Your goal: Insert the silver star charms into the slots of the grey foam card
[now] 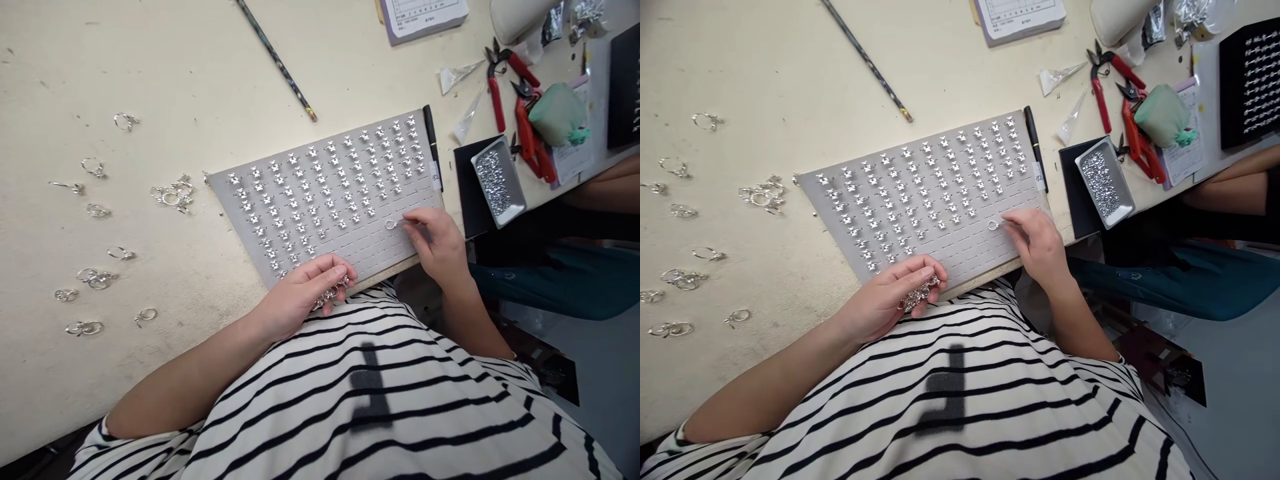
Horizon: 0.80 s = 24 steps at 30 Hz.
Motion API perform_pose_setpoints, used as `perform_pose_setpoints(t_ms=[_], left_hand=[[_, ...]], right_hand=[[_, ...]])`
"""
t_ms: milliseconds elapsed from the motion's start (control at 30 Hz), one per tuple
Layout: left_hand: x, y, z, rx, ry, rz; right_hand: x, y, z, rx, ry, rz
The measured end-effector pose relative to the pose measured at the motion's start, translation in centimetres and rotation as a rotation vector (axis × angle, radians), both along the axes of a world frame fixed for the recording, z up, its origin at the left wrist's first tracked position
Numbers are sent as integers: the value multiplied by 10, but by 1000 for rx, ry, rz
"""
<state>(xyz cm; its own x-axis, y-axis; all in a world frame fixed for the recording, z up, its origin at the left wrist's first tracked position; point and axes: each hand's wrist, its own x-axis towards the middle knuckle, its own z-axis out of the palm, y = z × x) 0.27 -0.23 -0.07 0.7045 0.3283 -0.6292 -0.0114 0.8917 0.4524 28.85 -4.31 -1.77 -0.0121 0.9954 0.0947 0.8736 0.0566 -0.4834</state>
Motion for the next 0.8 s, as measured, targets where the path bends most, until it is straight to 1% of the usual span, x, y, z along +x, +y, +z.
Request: perform_pose_setpoints(t_ms=[67,167,267,400,533,667,800], left_hand=[[1,0,0,2,0,2],[0,-1,1,4,-2,-3],[-1,-1,1,13,-4,-7],[-1,-1,1,26,-8,-4],[-2,0,1,24,4,-1],[-2,1,1,19,-2,5],[-3,2,0,-24,-24,18]], right_hand=[[3,4,-1,-13,-8,112],[2,10,-3,-28,-27,182],[-1,19,0,-38,-39,194],[0,35,11,-105,-111,184],[0,53,18,-197,-165,245],[-4,62,16,-213,-166,267],[-4,64,9,-174,-163,195]])
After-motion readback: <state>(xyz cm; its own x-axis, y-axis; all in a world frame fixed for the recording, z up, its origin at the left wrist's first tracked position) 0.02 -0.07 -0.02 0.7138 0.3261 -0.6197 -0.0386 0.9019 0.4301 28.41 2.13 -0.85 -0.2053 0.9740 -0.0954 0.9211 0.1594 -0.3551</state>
